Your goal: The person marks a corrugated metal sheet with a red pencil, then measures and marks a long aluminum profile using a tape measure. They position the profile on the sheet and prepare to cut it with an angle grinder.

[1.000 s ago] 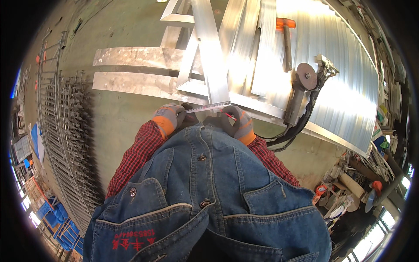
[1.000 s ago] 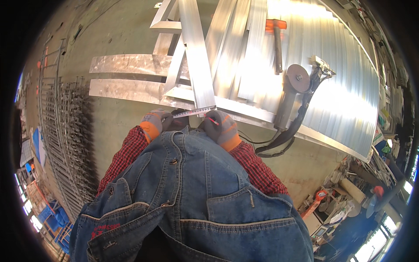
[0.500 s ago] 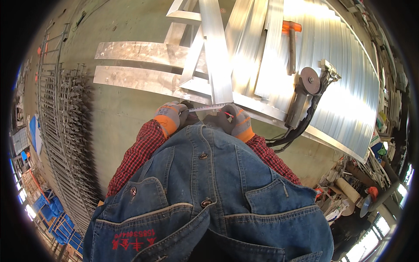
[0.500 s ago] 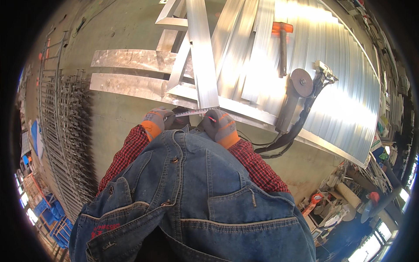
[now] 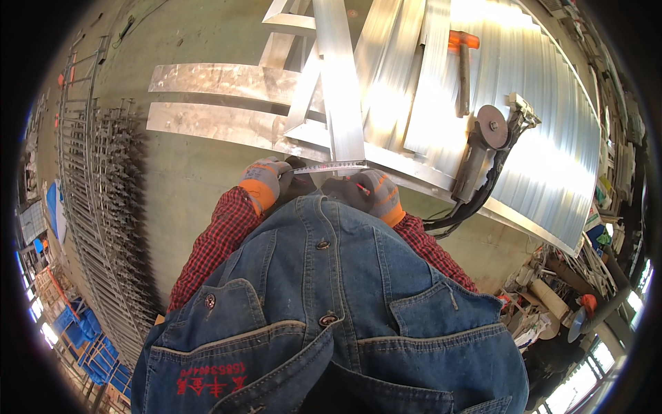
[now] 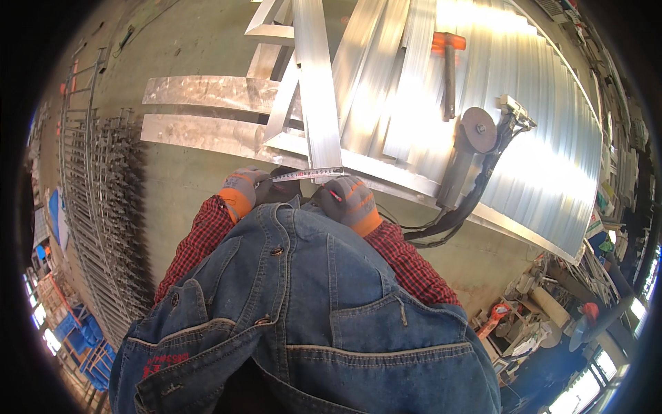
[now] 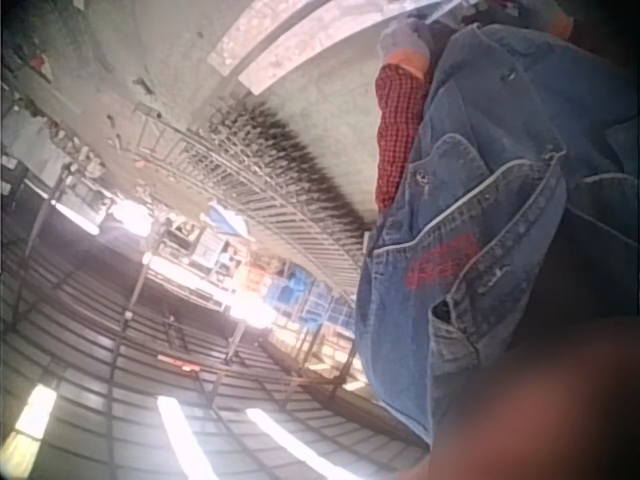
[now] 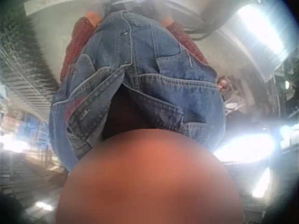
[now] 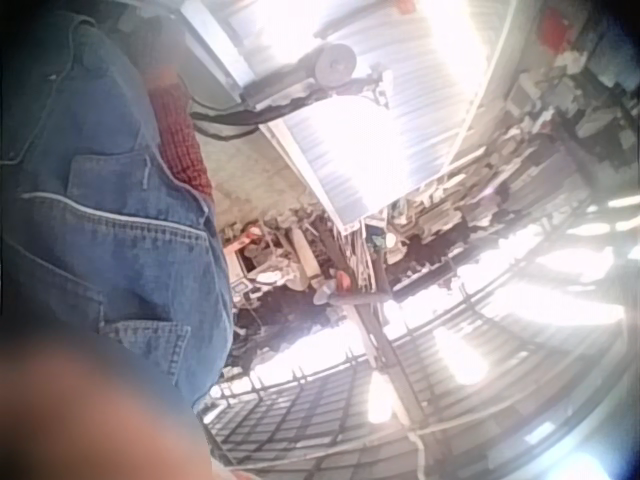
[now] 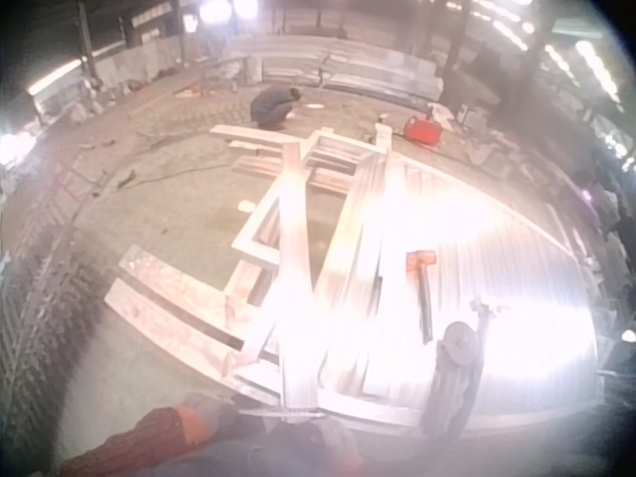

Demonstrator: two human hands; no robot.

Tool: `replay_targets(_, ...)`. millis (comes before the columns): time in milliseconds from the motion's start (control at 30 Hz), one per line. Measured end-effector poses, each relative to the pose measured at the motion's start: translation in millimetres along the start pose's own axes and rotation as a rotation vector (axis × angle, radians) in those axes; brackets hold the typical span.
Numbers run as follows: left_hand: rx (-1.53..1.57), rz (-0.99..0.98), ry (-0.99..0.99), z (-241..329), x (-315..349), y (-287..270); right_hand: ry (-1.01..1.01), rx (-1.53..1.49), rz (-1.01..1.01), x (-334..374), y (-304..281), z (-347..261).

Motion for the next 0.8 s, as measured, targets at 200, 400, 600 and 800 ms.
replay_targets(200, -0.016, -0.003, -0.005, 4, 4, -4, 0.024, -0.138, 0.029, -1, 9, 9)
replay_targets(400, -0.015, -0.003, -0.016, 4, 7, -5, 0.125, -0.108, -0.069, -4, 18, 20)
replay_targets(600, -0.027, -0.002, -0.02, 4, 8, -5, -0.124, 0.022, 0.003, -8, 4, -11)
replay_targets(800, -0.016, -0.003, -0.03, 3, 9, -4, 0.029, -0.131, -0.026, -9, 9, 2)
Point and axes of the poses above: each hand's wrist, its own x-axis away from the middle knuckle, its own y-axis out of the palm, z = x × y, the point moved 8 cm from there along -x, towards the middle knuckle, and after that the axes turned 13 degrees about -z, right-handed, at the moved point
